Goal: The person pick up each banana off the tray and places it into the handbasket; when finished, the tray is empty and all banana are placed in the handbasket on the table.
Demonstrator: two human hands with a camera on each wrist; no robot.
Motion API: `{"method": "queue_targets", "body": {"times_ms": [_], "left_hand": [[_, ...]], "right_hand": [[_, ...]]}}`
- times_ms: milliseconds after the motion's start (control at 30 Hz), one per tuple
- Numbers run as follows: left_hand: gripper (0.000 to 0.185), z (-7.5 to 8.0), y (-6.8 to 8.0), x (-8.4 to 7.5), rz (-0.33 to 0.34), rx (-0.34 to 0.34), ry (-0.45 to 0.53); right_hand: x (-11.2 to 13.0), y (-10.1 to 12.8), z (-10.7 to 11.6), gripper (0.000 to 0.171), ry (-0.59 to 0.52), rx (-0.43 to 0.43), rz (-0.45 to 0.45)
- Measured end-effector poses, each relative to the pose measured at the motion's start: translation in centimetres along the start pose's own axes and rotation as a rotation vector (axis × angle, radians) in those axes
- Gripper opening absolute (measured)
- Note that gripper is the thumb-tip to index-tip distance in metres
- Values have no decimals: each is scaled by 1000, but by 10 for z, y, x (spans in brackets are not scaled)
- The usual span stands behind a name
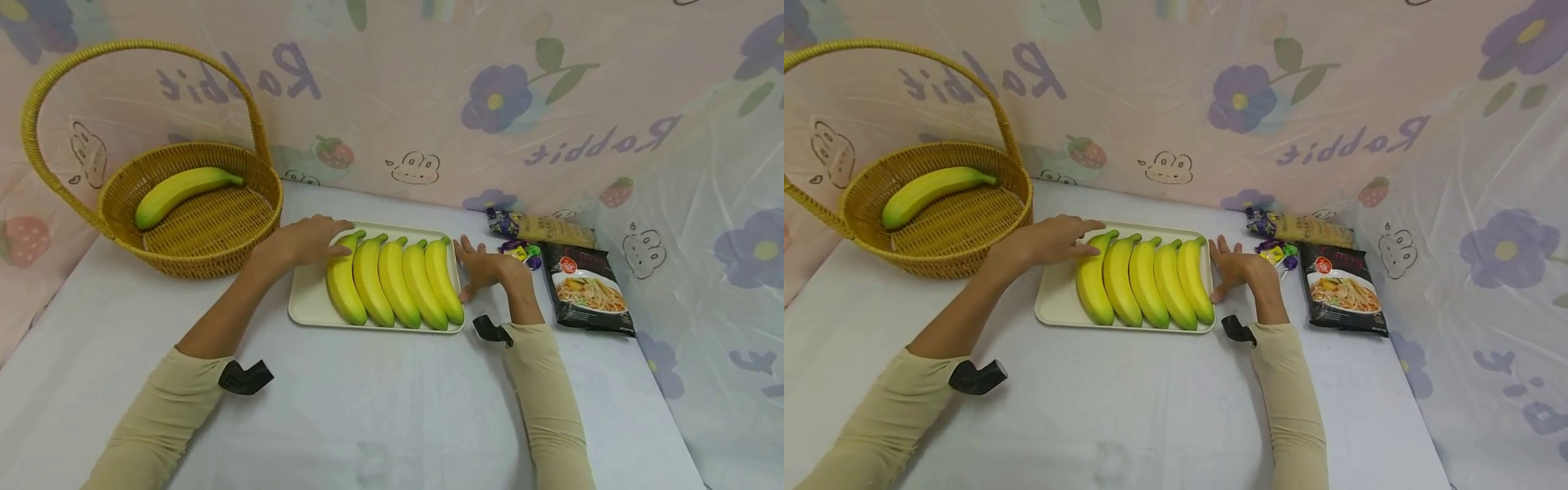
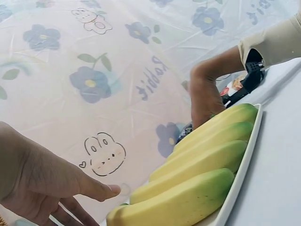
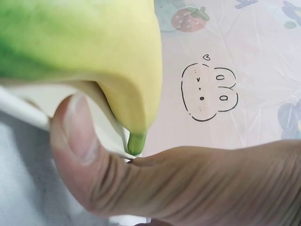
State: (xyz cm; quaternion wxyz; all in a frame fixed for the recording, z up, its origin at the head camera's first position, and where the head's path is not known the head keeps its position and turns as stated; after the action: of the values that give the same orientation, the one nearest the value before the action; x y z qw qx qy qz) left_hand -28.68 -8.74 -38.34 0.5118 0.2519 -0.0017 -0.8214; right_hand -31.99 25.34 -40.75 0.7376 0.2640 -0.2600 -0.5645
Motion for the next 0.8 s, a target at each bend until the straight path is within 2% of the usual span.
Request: {"method": "queue_targets", "body": {"times_ms": [333,567,800], "left_hand": [[68,-18,-10,-5,2,54,-31],[68,-18,-12,-4,-26,43,-21],[68,-15,-10,-4,-24,65,8]], "right_hand": [[0,0,0,131,6,-1,11],[2,1,2,130,-1,-5,17],[3,2,1,129,-15,0,7]]}}
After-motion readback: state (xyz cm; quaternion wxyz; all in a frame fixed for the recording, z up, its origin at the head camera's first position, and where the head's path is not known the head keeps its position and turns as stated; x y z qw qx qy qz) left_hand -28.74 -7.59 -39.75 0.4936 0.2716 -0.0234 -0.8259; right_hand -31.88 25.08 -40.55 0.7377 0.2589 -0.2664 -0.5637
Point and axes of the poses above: each hand's wrist, its own y-axis away from the middle knuckle, its own z-axis out of the back of the hand, x = y × z, the point moved 3 cm from there along -y, towards the middle knuckle, and after that the axes turned 2 degrees about -y, right-handed, at the moved point
